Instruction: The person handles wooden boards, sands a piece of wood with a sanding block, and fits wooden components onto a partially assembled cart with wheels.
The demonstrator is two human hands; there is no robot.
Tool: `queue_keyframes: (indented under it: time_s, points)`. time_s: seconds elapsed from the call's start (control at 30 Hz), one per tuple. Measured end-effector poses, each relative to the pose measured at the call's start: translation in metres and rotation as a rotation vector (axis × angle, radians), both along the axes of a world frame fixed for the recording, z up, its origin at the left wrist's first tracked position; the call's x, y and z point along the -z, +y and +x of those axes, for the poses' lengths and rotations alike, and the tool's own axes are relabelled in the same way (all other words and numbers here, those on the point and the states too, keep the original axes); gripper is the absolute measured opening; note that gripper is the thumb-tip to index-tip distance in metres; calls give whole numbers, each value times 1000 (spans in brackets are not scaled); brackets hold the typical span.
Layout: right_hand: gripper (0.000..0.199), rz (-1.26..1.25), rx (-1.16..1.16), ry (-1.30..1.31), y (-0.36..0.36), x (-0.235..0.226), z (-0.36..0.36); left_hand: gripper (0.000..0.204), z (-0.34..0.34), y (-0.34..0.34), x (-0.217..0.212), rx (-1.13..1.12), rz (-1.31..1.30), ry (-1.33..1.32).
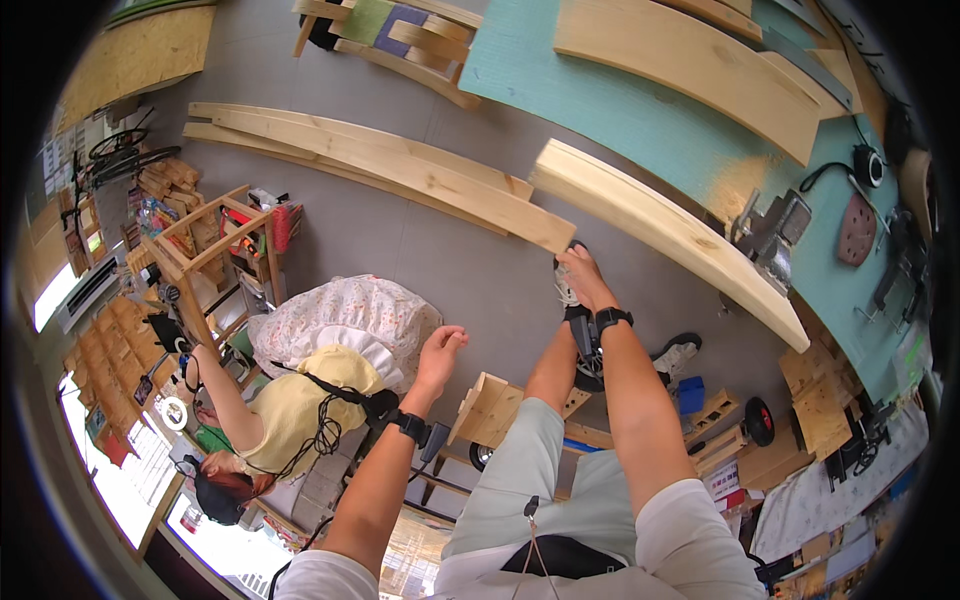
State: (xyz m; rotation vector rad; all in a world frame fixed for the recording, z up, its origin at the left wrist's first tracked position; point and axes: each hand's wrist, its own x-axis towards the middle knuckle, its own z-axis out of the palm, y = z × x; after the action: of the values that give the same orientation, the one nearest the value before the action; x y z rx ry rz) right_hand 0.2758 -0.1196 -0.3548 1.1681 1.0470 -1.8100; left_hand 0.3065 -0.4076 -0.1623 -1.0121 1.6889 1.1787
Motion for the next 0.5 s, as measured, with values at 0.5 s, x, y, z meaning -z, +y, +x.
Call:
queue_keyframes:
  time_s: [0.5]
  points:
    - [15, 717, 526, -80, 383, -199, 386, 17, 28, 62, -38, 629, 93, 142]
